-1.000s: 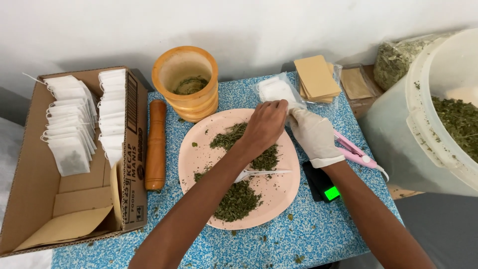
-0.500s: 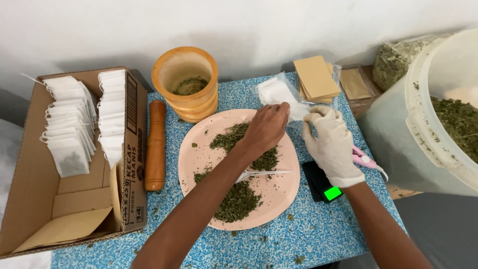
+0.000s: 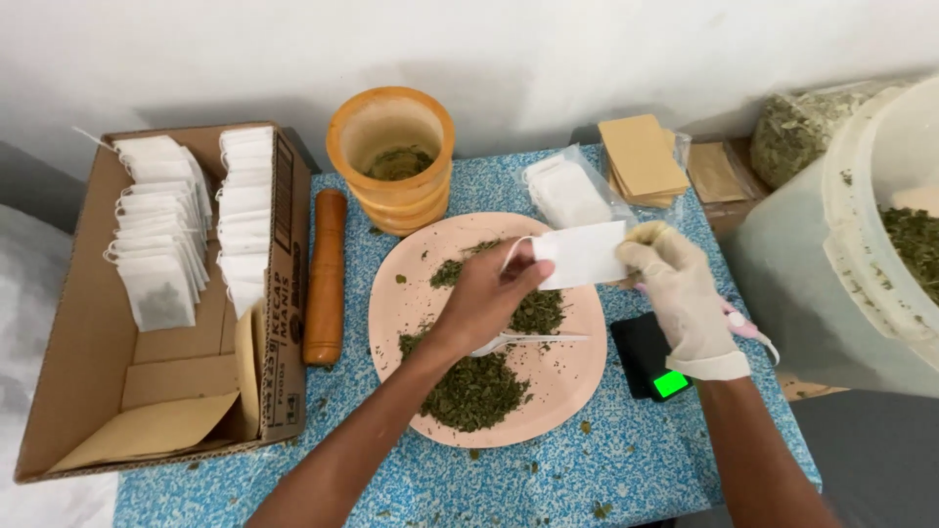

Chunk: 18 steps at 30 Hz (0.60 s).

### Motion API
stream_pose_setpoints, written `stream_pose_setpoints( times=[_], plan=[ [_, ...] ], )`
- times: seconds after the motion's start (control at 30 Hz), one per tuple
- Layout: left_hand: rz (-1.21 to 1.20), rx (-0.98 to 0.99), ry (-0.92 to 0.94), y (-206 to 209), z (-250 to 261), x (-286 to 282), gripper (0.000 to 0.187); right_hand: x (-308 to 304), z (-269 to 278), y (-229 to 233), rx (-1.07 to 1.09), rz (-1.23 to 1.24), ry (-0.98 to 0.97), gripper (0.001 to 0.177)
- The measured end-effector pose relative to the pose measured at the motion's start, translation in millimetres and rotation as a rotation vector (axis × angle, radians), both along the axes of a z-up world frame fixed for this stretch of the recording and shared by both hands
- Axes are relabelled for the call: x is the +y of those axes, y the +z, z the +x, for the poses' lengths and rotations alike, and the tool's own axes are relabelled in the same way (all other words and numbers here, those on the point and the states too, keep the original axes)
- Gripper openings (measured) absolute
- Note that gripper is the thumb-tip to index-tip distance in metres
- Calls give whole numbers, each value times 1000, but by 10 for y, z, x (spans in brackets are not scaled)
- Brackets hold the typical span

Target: The person fills white tea bags with dried green herbs using a white plastic spoon. They scoop the herbs from a pink plate, place them into the open tea bag, and then set the filled bag into a cardboard box. The process is repeated for multiple tea bags.

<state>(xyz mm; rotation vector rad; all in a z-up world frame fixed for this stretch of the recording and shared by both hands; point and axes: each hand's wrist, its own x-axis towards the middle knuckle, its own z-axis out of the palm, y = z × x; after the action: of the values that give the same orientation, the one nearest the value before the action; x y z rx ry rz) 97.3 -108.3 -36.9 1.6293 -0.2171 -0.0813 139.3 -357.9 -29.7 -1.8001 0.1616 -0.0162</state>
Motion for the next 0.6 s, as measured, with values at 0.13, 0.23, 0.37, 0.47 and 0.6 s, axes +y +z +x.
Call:
stream_pose_setpoints(
  times=[0.13, 0.23, 0.37, 0.47, 0.6],
  plan=[
    [50, 25, 141, 66, -264, 284, 36, 427, -167, -116, -173, -75, 101, 14],
    [108, 28, 240, 67, -363, 413, 36, 816, -426, 117, -533, -380, 74, 15],
    [143, -173, 284, -125, -488, 451, 18, 1077, -662, 154, -287, -129, 309, 10],
    [237, -354, 295, -127, -549, 454, 16, 1078, -670, -38, -281, -45, 370, 17],
    [367, -573, 272, -156, -625, 478, 14, 1022, -746, -180, -274, -10, 392, 23]
  ],
)
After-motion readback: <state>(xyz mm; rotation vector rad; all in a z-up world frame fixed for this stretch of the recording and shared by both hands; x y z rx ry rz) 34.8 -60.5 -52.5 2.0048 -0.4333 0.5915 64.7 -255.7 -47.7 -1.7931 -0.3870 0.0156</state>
